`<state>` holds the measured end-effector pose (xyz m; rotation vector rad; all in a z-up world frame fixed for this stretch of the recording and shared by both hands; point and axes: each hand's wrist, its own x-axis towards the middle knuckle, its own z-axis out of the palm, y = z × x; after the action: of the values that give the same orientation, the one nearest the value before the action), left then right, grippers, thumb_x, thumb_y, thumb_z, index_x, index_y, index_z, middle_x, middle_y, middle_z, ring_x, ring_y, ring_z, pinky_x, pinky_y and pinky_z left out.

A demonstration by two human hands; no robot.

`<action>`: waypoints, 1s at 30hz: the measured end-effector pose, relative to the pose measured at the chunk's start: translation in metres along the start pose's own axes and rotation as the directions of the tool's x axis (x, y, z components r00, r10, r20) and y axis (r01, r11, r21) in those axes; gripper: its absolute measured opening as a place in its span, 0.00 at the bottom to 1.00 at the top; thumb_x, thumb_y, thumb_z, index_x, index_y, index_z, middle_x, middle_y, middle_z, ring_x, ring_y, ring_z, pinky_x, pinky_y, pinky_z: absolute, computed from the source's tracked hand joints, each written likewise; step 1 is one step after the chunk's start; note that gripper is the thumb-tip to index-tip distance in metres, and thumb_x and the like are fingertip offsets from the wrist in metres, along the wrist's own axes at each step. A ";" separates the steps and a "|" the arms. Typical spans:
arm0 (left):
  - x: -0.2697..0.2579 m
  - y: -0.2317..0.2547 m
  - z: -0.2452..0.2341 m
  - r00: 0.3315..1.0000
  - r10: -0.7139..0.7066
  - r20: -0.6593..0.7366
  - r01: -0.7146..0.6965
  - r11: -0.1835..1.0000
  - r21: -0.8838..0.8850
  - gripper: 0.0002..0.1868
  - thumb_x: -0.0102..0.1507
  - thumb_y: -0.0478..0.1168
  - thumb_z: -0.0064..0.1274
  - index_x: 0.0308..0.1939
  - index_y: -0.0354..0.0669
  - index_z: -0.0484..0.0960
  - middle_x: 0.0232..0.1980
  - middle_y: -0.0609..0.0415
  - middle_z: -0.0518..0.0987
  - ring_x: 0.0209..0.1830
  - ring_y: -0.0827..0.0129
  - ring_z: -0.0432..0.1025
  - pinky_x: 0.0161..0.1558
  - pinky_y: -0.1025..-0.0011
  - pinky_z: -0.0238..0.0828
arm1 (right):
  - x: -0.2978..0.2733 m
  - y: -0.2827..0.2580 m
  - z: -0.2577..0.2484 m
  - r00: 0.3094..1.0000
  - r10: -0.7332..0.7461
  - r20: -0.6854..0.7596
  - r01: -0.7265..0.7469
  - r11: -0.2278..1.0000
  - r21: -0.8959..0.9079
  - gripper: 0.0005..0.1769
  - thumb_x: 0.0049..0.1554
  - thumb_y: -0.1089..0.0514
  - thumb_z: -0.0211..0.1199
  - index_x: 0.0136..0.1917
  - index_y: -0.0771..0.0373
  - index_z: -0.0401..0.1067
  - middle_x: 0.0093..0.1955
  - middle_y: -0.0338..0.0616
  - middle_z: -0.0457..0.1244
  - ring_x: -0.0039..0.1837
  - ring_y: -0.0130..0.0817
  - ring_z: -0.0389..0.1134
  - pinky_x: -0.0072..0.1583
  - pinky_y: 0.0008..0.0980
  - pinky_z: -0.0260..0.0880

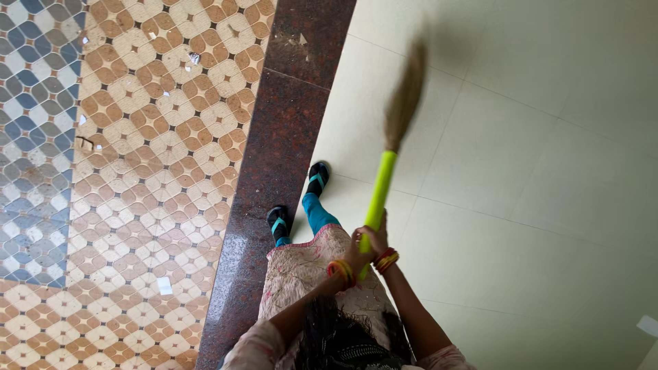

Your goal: The person sweeps debris across a tiled floor using a broom, moving the dirt toward a corner and then around a bucket.

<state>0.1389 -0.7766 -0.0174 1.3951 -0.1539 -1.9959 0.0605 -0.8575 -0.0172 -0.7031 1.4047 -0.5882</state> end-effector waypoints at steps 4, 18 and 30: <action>0.050 0.026 0.030 0.989 -0.149 0.015 0.148 0.987 0.068 0.45 0.57 0.28 0.54 0.75 0.43 0.51 0.46 0.43 0.76 0.33 0.61 0.76 0.25 0.68 0.76 | 0.033 -0.030 -0.032 0.968 0.240 -0.070 -0.220 0.951 0.217 0.34 0.52 0.68 0.63 0.66 0.58 0.51 0.40 0.47 0.61 0.36 0.37 0.68 0.37 0.35 0.74; 0.058 0.102 -0.137 0.766 -0.018 -0.642 -0.353 0.823 -0.444 0.35 0.64 0.37 0.55 0.70 0.45 0.52 0.50 0.43 0.75 0.41 0.60 0.76 0.33 0.65 0.78 | 0.158 -0.042 0.223 0.723 0.356 0.593 -0.046 0.880 -0.472 0.65 0.37 0.63 0.69 0.81 0.47 0.39 0.48 0.46 0.66 0.43 0.39 0.72 0.47 0.43 0.78; 0.074 0.133 -0.003 0.993 -0.063 -0.103 0.073 0.993 0.095 0.60 0.55 0.27 0.58 0.78 0.53 0.30 0.56 0.42 0.73 0.46 0.56 0.78 0.35 0.68 0.85 | 0.104 -0.104 0.029 0.977 0.058 0.207 -0.065 0.997 0.030 0.51 0.49 0.65 0.67 0.79 0.54 0.46 0.55 0.50 0.60 0.48 0.38 0.69 0.44 0.36 0.79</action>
<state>0.1897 -0.9200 -0.0153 1.5794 -0.1633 -1.9920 0.1030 -1.0015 -0.0090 -0.6696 1.2155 -0.4767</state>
